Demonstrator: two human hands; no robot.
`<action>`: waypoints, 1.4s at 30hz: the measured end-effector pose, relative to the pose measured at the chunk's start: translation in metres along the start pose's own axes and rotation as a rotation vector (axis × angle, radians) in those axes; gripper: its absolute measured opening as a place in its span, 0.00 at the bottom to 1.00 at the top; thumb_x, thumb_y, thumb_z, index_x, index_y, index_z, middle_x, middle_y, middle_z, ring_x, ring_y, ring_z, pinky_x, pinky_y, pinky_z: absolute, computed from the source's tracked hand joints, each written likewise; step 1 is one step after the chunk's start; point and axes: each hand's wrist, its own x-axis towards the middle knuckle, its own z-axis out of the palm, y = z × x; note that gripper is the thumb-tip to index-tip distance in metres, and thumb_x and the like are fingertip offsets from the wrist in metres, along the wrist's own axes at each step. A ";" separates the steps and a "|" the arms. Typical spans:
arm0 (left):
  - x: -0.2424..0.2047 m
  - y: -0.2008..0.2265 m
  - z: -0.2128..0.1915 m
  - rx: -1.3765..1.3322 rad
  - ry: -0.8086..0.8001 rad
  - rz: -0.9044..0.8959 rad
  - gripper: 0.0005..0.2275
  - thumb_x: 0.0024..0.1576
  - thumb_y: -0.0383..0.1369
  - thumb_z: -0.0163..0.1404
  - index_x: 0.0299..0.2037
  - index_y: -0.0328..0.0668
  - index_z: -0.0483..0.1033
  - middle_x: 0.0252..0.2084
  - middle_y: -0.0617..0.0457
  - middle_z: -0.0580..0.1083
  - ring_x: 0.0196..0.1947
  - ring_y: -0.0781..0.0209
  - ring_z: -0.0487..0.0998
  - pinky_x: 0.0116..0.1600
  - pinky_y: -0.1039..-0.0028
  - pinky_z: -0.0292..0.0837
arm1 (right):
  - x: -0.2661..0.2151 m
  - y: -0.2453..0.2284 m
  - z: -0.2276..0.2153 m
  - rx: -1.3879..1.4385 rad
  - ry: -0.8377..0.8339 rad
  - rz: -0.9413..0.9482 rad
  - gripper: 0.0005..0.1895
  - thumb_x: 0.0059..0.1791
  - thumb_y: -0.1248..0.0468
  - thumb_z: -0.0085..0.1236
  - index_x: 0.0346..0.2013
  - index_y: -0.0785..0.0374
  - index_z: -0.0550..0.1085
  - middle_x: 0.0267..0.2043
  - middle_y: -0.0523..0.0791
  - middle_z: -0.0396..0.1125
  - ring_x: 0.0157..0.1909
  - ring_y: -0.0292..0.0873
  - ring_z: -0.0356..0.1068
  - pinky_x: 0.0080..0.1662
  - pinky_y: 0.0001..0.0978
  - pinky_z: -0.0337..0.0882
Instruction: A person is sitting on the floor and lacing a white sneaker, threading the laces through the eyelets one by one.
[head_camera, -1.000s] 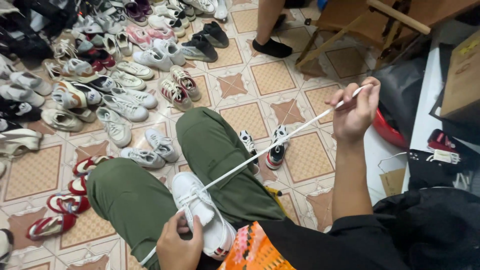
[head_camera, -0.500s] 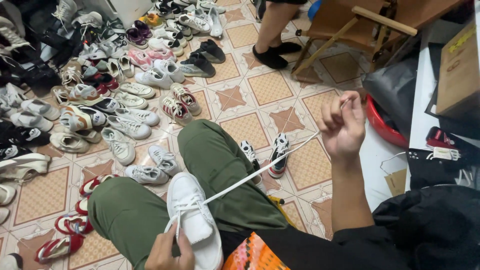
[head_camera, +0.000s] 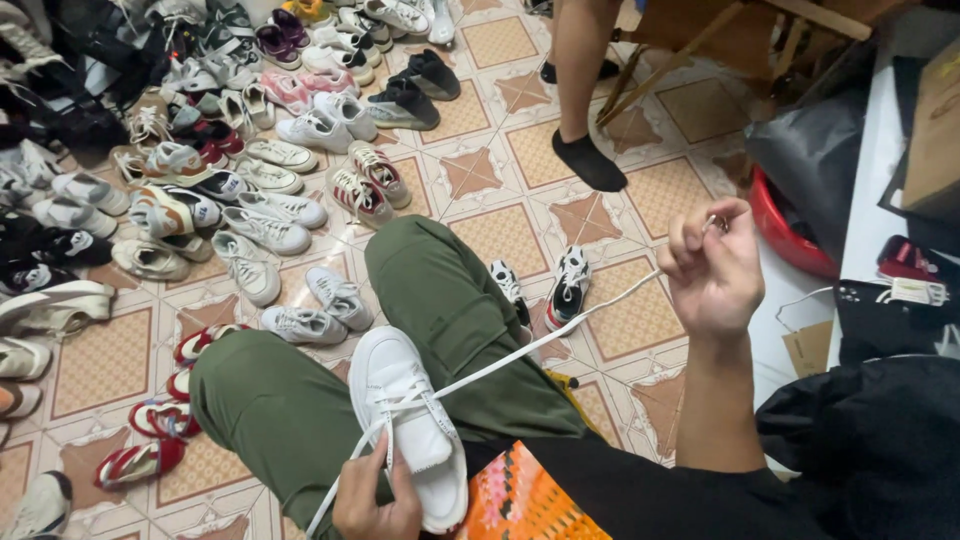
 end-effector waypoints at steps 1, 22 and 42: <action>0.000 0.002 0.000 0.004 0.013 -0.037 0.15 0.46 0.18 0.57 0.45 0.31 0.83 0.25 0.52 0.72 0.21 0.63 0.68 0.30 0.76 0.67 | 0.000 0.003 -0.003 0.014 -0.036 -0.006 0.13 0.57 0.73 0.39 0.55 0.57 0.62 0.38 0.43 0.60 0.36 0.35 0.58 0.36 0.25 0.59; 0.025 0.020 -0.005 0.029 -0.003 -0.235 0.10 0.45 0.24 0.64 0.37 0.33 0.85 0.20 0.51 0.74 0.16 0.65 0.72 0.24 0.79 0.68 | -0.036 0.056 0.078 -0.443 -0.416 0.318 0.08 0.49 0.74 0.62 0.40 0.62 0.74 0.38 0.43 0.73 0.37 0.34 0.72 0.44 0.25 0.74; 0.030 0.035 -0.018 -0.071 -0.041 -0.265 0.05 0.54 0.24 0.60 0.39 0.35 0.85 0.26 0.41 0.78 0.28 0.42 0.82 0.32 0.65 0.76 | -0.135 0.144 0.142 -0.809 -0.701 0.060 0.06 0.45 0.65 0.65 0.36 0.55 0.77 0.34 0.44 0.63 0.38 0.50 0.68 0.47 0.38 0.68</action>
